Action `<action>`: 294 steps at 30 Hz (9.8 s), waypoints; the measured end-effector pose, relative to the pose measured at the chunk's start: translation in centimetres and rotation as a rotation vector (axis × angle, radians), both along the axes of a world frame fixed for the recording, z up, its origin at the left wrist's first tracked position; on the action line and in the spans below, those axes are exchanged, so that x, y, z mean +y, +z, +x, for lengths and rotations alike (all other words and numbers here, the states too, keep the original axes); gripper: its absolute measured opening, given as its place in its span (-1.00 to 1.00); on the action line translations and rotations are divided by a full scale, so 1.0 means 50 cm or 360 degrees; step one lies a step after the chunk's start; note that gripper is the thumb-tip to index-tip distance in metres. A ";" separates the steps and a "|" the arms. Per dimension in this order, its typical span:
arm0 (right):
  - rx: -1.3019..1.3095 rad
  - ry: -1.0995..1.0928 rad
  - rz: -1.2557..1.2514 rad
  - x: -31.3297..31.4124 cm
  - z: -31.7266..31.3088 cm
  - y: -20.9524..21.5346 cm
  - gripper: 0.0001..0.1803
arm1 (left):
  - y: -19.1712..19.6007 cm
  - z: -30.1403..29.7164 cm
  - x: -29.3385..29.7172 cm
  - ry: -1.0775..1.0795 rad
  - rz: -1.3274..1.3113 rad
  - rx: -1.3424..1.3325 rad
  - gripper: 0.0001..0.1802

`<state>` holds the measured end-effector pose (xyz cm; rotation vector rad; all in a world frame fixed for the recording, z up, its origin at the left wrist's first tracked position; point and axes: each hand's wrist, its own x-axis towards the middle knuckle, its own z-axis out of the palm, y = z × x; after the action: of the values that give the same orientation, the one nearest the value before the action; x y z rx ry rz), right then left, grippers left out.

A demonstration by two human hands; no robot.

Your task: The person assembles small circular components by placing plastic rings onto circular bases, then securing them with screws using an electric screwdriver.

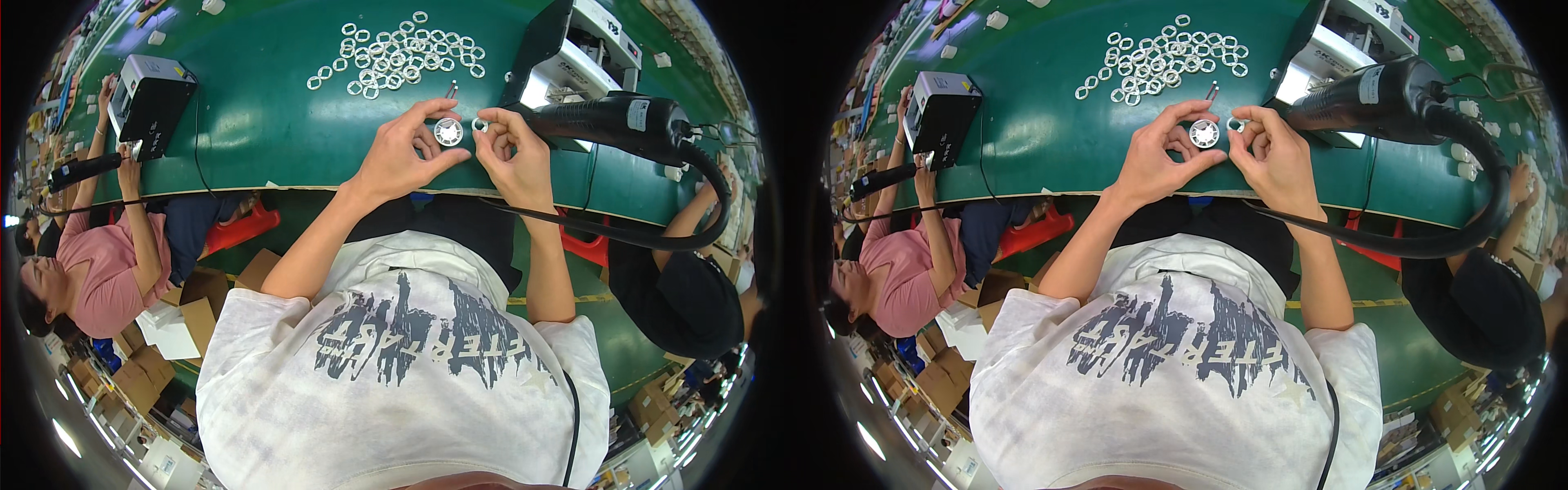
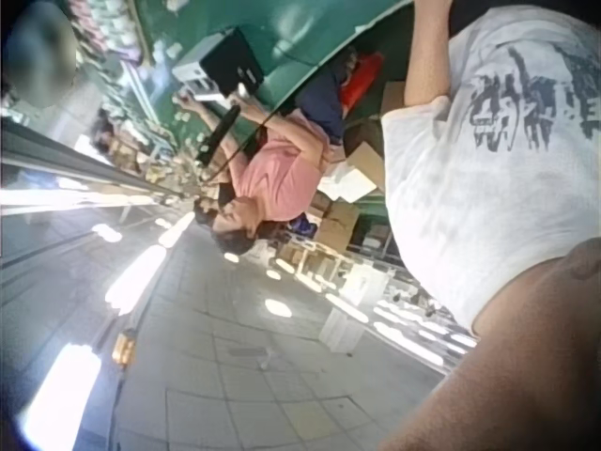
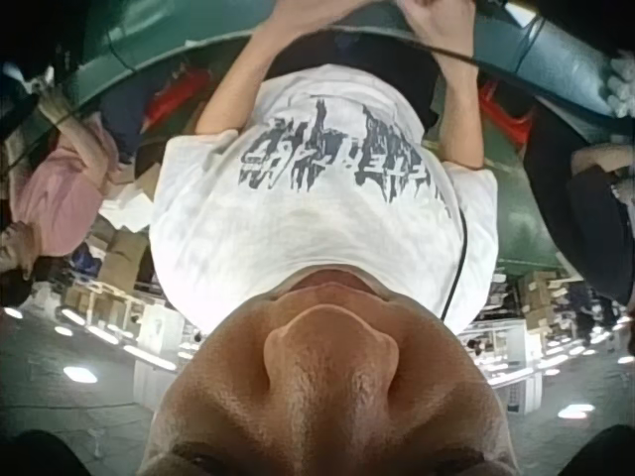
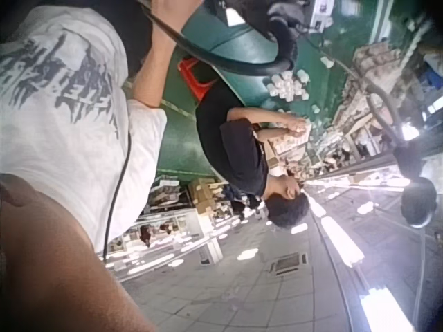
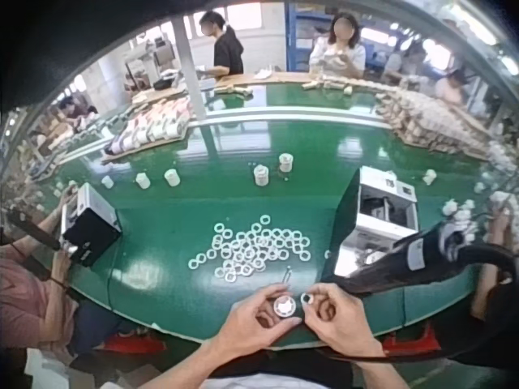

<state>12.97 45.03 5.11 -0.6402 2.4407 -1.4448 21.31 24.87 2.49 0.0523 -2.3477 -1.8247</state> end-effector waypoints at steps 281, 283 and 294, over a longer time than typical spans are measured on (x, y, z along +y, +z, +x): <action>0.0912 0.0165 0.0302 -0.009 -0.009 -0.089 -0.67 | 0.040 0.020 -0.011 -0.0010 -0.0095 0.0098 -0.72; 0.0914 0.0166 0.0308 -0.009 -0.009 -0.088 -0.66 | 0.035 0.020 -0.010 -0.0029 0.0040 -0.0003 -0.73; 0.0974 0.0194 0.0352 -0.012 -0.009 -0.084 -0.69 | 0.017 0.008 0.002 0.0180 0.0174 0.0159 -0.75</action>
<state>12.54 44.41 0.89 -1.3060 2.8753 -1.0099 21.69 24.96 3.36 0.1027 -2.1322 -1.8552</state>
